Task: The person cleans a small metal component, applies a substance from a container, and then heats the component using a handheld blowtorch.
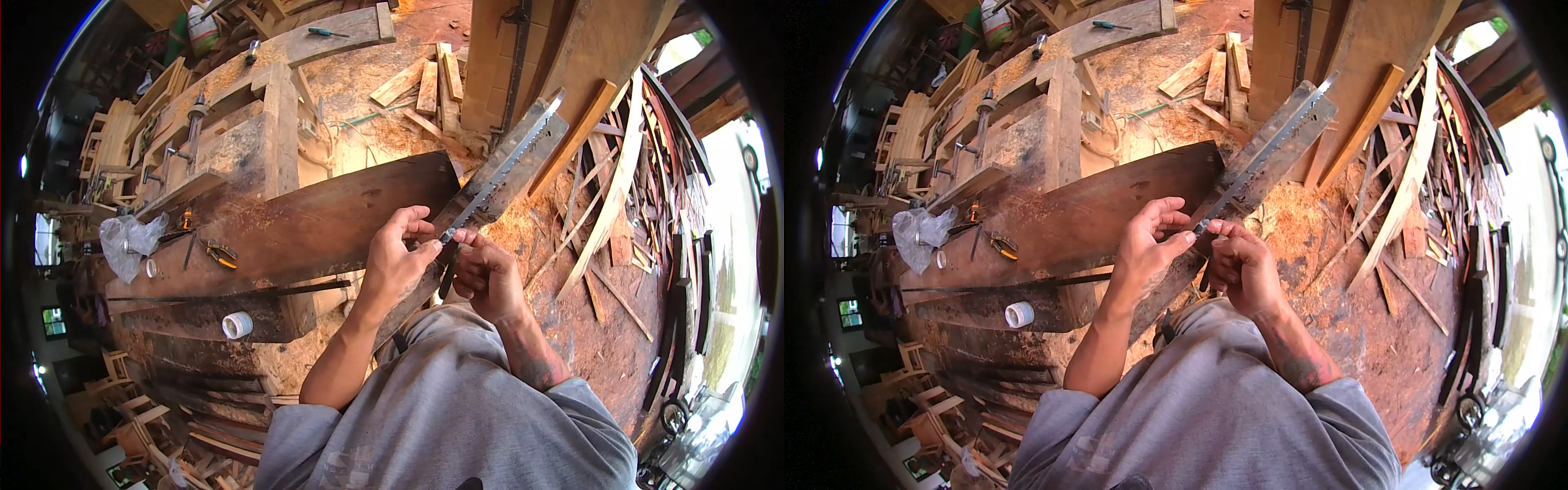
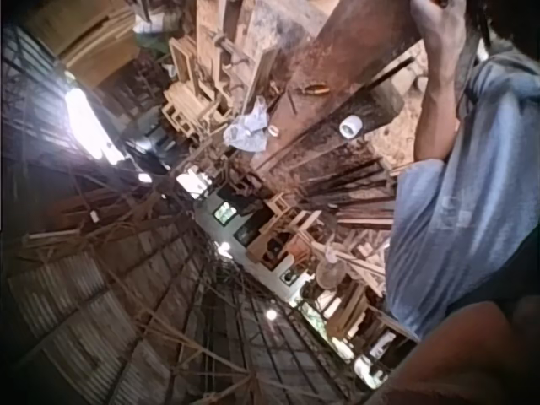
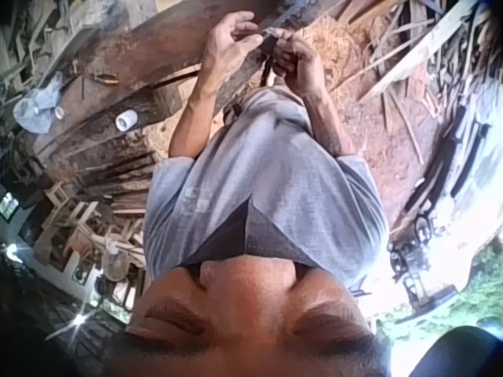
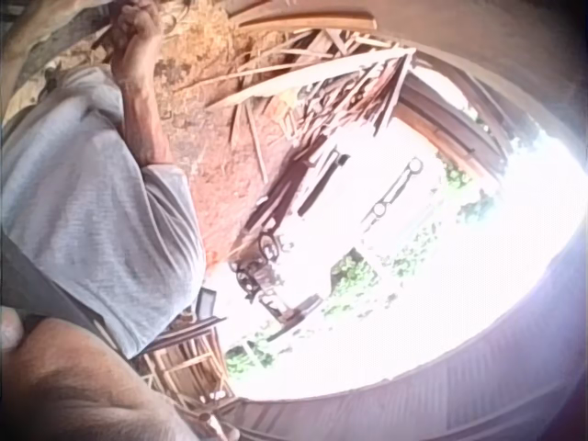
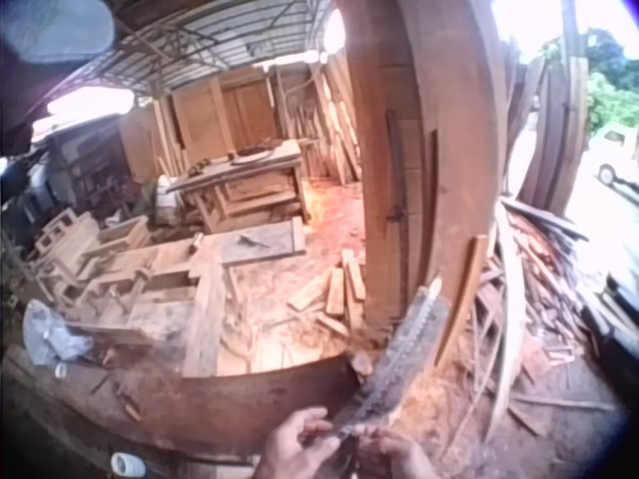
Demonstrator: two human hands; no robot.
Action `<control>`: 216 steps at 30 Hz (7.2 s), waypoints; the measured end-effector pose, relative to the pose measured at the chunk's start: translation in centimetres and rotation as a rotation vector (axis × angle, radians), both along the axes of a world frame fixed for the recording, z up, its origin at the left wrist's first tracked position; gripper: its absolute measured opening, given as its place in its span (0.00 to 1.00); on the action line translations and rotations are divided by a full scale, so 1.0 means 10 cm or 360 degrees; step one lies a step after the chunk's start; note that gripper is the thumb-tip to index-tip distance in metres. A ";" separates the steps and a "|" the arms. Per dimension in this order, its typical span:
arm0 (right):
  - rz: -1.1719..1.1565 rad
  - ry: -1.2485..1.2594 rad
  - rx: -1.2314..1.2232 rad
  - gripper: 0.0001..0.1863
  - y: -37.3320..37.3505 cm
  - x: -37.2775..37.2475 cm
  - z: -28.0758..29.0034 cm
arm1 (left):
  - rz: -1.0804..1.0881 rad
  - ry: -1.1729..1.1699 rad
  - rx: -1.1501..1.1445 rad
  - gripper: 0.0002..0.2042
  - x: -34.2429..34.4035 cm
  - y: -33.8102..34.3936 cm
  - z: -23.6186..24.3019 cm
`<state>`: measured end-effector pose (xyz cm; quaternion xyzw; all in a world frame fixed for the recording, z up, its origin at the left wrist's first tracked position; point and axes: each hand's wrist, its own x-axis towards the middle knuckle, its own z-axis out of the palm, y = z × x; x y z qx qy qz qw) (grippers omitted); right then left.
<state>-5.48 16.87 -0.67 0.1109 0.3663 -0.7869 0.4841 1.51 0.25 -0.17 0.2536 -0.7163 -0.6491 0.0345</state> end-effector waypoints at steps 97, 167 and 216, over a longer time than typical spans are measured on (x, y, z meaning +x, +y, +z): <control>0.0373 0.2144 0.1062 0.32 0.44 0.77 -0.14 | 0.0992 0.0014 -0.0032 0.20 2.82 -0.87 0.28; 0.0125 -0.0039 0.0027 0.08 -0.07 -0.03 -0.04 | 0.0088 -0.0054 0.0126 0.25 0.03 0.04 0.07; 0.1313 0.3783 0.1228 0.27 0.17 -0.34 0.47 | 0.0553 0.0025 -0.0018 0.27 1.09 -0.33 0.56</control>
